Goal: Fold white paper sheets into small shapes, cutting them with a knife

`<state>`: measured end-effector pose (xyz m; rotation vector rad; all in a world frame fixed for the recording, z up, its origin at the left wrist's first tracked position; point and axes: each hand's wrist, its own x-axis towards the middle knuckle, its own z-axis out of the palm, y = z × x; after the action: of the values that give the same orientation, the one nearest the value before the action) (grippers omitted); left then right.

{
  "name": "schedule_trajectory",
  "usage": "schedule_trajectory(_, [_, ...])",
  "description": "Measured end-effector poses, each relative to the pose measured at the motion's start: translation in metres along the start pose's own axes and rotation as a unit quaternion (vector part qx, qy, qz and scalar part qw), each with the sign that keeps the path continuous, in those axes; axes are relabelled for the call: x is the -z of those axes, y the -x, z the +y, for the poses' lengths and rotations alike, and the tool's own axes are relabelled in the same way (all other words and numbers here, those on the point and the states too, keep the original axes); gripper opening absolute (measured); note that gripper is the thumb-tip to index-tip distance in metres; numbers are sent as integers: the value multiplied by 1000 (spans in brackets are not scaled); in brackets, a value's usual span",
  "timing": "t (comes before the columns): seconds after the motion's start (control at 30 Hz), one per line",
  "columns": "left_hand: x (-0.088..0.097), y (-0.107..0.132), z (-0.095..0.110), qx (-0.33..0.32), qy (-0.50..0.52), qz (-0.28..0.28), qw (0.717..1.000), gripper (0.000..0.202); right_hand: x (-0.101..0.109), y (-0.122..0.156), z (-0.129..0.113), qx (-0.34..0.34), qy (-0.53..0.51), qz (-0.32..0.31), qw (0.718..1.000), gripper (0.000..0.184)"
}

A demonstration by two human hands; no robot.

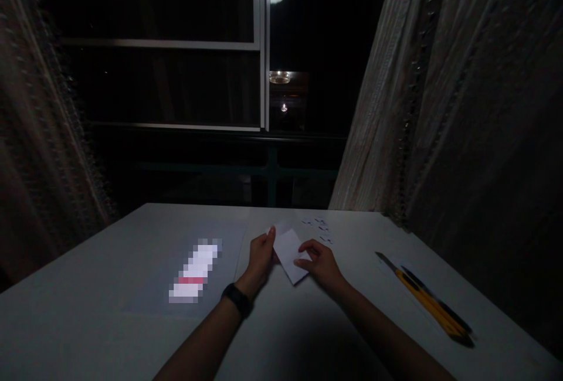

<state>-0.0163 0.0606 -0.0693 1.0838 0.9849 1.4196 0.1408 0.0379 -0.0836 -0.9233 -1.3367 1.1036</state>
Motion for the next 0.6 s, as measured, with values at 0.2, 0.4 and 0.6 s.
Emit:
schedule_trajectory(0.2, [-2, 4, 2, -13, -56, -39, 998, 47, 4, -2, -1, -45, -46, 3, 998, 66])
schedule_trajectory(0.4, [-2, 3, -2, 43, -61, -117, 990, 42, 14, -9, 3, -116, -44, -22, 992, 46])
schedule_trajectory(0.6, [9, -1, 10, 29, -118, -170, 978, 35, 31, -14, 0, -174, -8, -76, 982, 37])
